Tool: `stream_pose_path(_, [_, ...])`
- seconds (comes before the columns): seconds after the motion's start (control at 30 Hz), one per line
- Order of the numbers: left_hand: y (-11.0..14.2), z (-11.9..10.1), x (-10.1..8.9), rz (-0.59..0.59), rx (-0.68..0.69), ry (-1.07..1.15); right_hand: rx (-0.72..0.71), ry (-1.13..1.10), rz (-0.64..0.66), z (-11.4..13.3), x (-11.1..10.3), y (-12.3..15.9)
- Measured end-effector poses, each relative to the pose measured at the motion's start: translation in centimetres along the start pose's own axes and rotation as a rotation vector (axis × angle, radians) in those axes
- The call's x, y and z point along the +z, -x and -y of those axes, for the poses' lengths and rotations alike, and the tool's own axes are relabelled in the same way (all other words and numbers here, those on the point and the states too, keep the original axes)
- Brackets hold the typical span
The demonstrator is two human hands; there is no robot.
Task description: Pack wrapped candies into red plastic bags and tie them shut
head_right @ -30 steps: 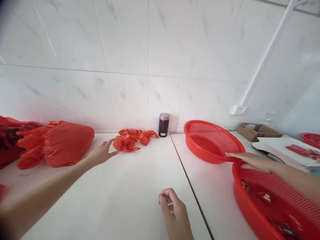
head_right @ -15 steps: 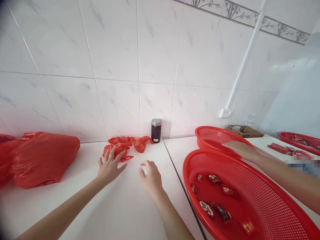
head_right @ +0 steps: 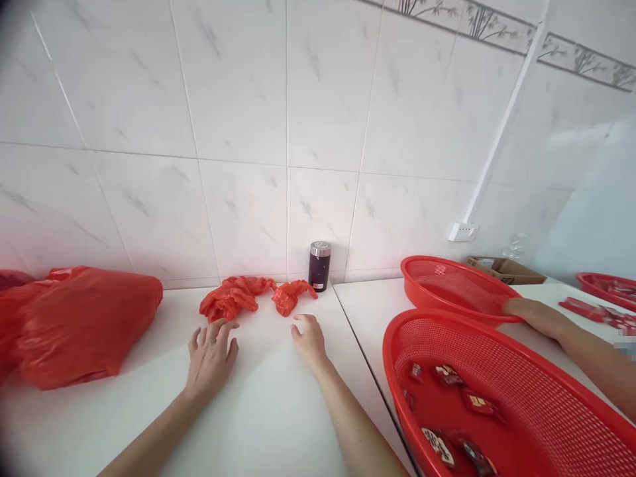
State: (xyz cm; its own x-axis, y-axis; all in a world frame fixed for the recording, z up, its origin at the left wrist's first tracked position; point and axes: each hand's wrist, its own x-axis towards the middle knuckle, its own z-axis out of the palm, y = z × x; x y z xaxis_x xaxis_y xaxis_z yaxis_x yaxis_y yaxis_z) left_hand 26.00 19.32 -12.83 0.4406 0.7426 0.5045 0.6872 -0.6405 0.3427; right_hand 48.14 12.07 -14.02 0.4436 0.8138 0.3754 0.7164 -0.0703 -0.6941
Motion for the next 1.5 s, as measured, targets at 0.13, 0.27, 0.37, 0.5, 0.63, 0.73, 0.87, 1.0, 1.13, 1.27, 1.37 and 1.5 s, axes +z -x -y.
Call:
stream_pose_path(0.13, [1.3,-2.3,-0.3,0.096,0.121,0.234,-0.014,-0.048,0.009,2.0,0.5,-1.5])
stream_pose_path(0.27, [3.1,-3.4,-0.7,0.12,0.063,0.477,-0.033,-0.156,0.005,4.2,0.9,-3.0])
stream_pose_path(0.37, [4.2,-3.6,-1.5,0.137,-0.139,0.721,-0.047,-0.276,0.026,5.1,-0.2,-1.8])
stream_pose_path(0.5, [4.9,-4.4,-3.3,0.329,-0.424,1.156,-0.07,-0.432,0.158,6.3,-3.3,3.4])
stream_pose_path(0.63, [5.1,-5.8,-4.1,0.551,-0.549,1.537,-0.012,-0.704,0.399,7.8,-6.1,8.0])
stream_pose_path(0.73, [5.1,-5.6,-4.0,0.42,-0.649,1.635,0.078,-0.819,0.346,7.1,-6.9,9.2])
stream_pose_path(0.87, [4.1,-3.5,-4.6,0.106,-0.728,1.654,0.153,-0.803,0.019,4.8,-7.0,8.9])
stream_pose_path(1.0, [3.4,-2.3,-6.1,-0.032,-0.73,1.676,0.182,-0.762,-0.102,3.7,-7.1,8.5])
stream_pose_path(1.13, [3.7,-3.2,-7.3,0.033,-0.668,1.67,0.205,-0.686,-0.197,3.2,-7.9,8.4])
stream_pose_path(1.27, [4.1,-4.9,-7.9,0.139,-0.61,1.594,0.144,-0.562,-0.365,4.4,-9.0,9.1])
stream_pose_path(1.37, [4.6,-6.6,-8.2,0.129,-0.593,1.531,0.012,-0.46,-0.297,7.2,-8.6,10.7])
stream_pose_path(1.5, [5.9,-9.2,-8.9,0.292,-0.408,1.368,-0.026,-0.548,0.1,10.5,-7.5,12.4])
